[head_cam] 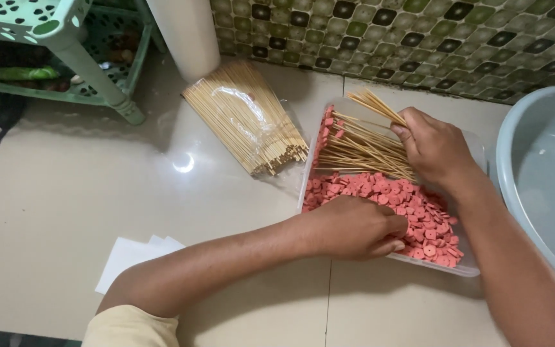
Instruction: Skewering small pink food pieces onto wooden sticks for food preparation.
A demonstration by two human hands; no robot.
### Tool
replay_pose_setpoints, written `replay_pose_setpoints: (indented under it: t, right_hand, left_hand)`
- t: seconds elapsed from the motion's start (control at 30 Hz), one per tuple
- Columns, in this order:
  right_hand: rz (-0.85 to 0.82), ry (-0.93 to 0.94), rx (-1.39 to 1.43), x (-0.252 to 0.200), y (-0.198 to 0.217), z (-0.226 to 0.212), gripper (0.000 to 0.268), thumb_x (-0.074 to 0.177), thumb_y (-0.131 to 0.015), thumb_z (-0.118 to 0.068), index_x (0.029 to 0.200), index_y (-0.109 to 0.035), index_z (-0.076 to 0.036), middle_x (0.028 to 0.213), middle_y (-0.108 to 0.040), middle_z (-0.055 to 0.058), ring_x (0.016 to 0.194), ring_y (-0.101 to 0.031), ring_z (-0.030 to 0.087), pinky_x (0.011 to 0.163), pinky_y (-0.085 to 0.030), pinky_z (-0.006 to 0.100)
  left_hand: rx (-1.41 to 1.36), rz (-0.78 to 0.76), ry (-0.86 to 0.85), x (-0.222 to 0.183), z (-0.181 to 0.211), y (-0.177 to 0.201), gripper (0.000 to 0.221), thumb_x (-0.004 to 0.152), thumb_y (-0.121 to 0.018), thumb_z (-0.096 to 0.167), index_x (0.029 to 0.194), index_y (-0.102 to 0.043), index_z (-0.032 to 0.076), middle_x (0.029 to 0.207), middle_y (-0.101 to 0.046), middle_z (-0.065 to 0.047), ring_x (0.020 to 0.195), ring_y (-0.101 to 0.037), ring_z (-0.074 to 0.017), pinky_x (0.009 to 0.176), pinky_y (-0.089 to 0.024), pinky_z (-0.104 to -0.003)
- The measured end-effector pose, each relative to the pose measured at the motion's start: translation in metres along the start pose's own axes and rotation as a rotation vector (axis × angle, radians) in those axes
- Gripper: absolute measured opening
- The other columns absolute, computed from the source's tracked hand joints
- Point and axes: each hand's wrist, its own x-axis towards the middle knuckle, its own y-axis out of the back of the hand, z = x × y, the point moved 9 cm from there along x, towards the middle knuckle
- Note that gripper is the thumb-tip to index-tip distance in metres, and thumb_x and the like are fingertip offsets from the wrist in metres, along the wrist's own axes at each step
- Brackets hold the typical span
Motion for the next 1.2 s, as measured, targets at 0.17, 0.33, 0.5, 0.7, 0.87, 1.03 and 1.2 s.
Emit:
replay_pose_setpoints:
  t: [0.17, 0.33, 0.5, 0.7, 0.87, 1.03, 1.2]
  right_hand:
    - [0.101, 0.108, -0.088, -0.002, -0.002, -0.005, 0.017, 0.112, -0.049, -0.028, 0.108, -0.053, -0.012, 0.087, -0.063, 0.012, 0.08, -0.064, 0.037, 0.069, -0.048, 0.05]
    - [0.301, 0.286, -0.191, -0.007, -0.002, -0.01, 0.018, 0.115, -0.047, -0.025, 0.114, -0.06, -0.012, 0.086, -0.059, 0.006, 0.091, -0.069, 0.032, 0.077, -0.056, 0.044]
    - [0.507, 0.352, -0.46, -0.009, -0.009, -0.011, 0.025, 0.116, -0.044, -0.032, 0.103, -0.057, -0.014, 0.083, -0.05, 0.003, 0.085, -0.066, 0.024, 0.075, -0.054, 0.036]
    - [0.586, 0.322, -0.49, -0.005, -0.008, -0.006, 0.027, 0.117, -0.041, -0.034, 0.106, -0.057, -0.015, 0.086, -0.045, 0.0, 0.085, -0.062, 0.022, 0.075, -0.052, 0.034]
    - [0.534, 0.326, -0.344, -0.006, -0.001, -0.004, 0.021, 0.117, -0.046, -0.028, 0.107, -0.058, -0.014, 0.085, -0.047, 0.002, 0.084, -0.065, 0.027, 0.075, -0.054, 0.037]
    - [0.47, 0.319, -0.012, -0.014, 0.009, -0.013, 0.018, 0.116, -0.053, -0.028, 0.111, -0.062, -0.013, 0.083, -0.054, 0.007, 0.087, -0.067, 0.038, 0.076, -0.055, 0.047]
    - [0.152, 0.109, 0.301, -0.026, 0.024, -0.026, 0.018, 0.11, -0.051, -0.027, 0.111, -0.057, -0.01, 0.083, -0.063, 0.028, 0.086, -0.063, 0.056, 0.074, -0.048, 0.063]
  left_hand:
    - [-0.021, -0.009, -0.02, -0.005, 0.0, 0.002, 0.036, 0.101, -0.043, 0.04, 0.106, -0.063, 0.01, 0.094, -0.073, -0.014, 0.085, -0.073, -0.0377, 0.062, -0.056, -0.054]
    - [-0.057, -0.023, -0.042, -0.006, 0.002, 0.003, 0.039, 0.101, -0.041, 0.038, 0.114, -0.064, 0.008, 0.099, -0.072, -0.018, 0.093, -0.074, -0.0411, 0.073, -0.061, -0.057]
    - [-0.061, -0.016, -0.035, -0.006, 0.0, 0.002, 0.036, 0.1, -0.044, 0.037, 0.11, -0.063, 0.008, 0.099, -0.071, -0.018, 0.096, -0.073, -0.0431, 0.074, -0.059, -0.058]
    - [-0.072, -0.017, -0.025, -0.008, 0.0, 0.004, 0.037, 0.099, -0.043, 0.04, 0.109, -0.063, 0.01, 0.1, -0.071, -0.016, 0.097, -0.073, -0.0418, 0.076, -0.059, -0.058]
    - [-0.054, -0.007, -0.012, -0.007, 0.0, 0.003, 0.036, 0.099, -0.044, 0.04, 0.108, -0.063, 0.012, 0.099, -0.072, -0.015, 0.096, -0.073, -0.0405, 0.075, -0.06, -0.057]
    - [0.015, 0.009, 0.0, -0.008, 0.003, 0.011, 0.037, 0.1, -0.044, 0.04, 0.108, -0.065, 0.011, 0.096, -0.072, -0.013, 0.095, -0.074, -0.0378, 0.074, -0.06, -0.054]
    - [-0.018, 0.001, 0.065, -0.013, 0.002, 0.019, 0.035, 0.098, -0.047, 0.038, 0.11, -0.068, 0.012, 0.098, -0.074, -0.013, 0.096, -0.074, -0.0386, 0.077, -0.06, -0.054]
